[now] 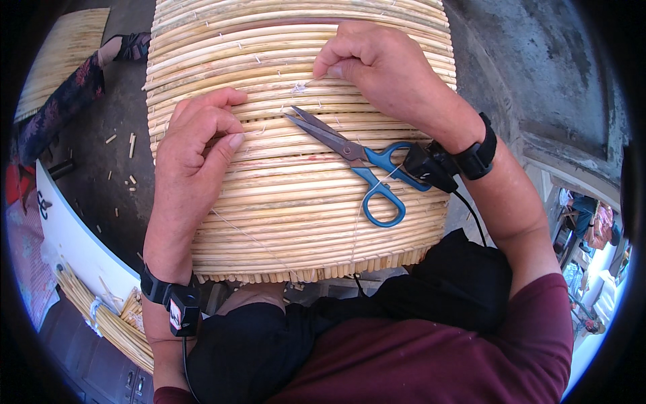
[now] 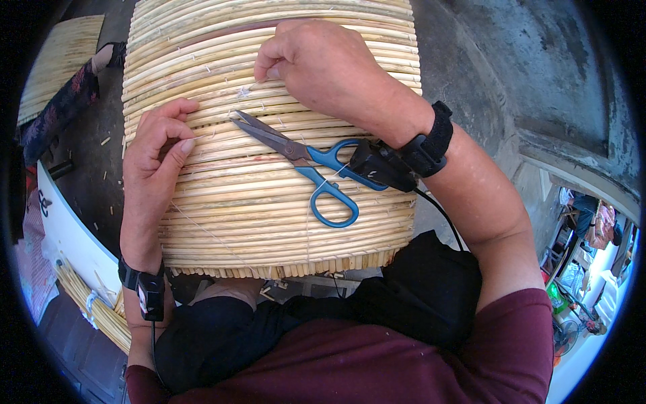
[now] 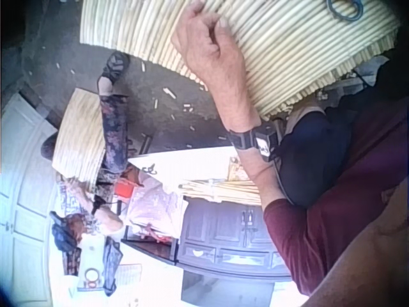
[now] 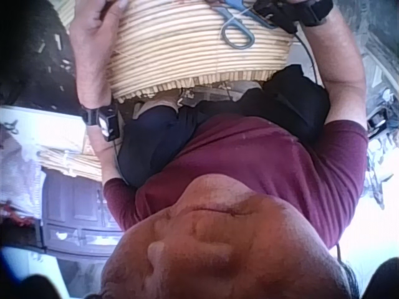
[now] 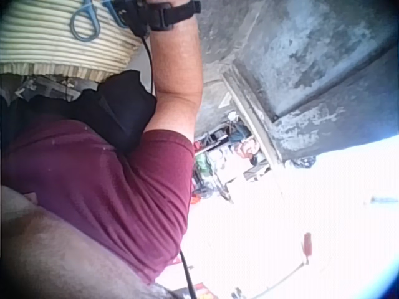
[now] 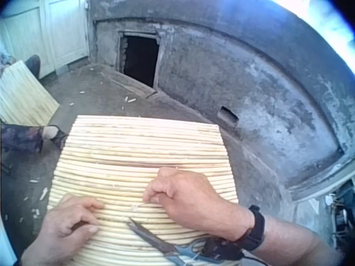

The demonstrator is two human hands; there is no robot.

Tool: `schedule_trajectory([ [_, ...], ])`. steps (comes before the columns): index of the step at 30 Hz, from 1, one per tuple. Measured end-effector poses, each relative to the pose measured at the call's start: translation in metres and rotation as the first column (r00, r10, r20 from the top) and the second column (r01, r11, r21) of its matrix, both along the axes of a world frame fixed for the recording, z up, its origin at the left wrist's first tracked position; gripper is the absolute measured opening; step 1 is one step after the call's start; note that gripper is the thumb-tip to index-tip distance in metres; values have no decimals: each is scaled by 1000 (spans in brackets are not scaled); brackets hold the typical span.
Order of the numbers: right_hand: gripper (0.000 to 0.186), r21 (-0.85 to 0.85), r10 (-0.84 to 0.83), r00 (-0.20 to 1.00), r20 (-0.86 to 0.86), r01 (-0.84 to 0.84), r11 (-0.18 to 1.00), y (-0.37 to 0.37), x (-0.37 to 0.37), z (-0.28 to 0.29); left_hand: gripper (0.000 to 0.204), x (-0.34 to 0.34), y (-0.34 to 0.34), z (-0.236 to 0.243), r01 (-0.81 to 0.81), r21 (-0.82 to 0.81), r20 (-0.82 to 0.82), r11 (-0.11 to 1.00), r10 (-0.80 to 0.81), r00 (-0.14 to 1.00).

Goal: The person weaves thin wooden slats together using thread by hand and using shears to cut the thread.

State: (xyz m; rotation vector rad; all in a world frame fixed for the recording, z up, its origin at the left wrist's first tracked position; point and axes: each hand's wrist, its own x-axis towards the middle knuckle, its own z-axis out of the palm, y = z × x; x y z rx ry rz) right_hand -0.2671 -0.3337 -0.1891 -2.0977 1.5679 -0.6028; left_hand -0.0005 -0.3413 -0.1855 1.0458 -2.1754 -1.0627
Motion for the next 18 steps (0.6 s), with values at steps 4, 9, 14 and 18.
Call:
schedule_trajectory([
  [4,12,22,10,999,-31,-9,1000,0,1,2,10,-2,2,6,30,-9,-18,1000,-30,999],
  [9,12,34,-12,1000,2,12,999,1,-1,2,12,-14,-4,9,212,-273,21,938,-214,977],
  [14,6,-36,24,999,23,-23,999,-1,-4,1,6,-24,-3,11,353,-185,137,917,-331,934],
  [18,14,4,17,1000,19,-17,1000,2,-4,1,5,-27,-1,10,263,-94,131,960,-250,959],
])
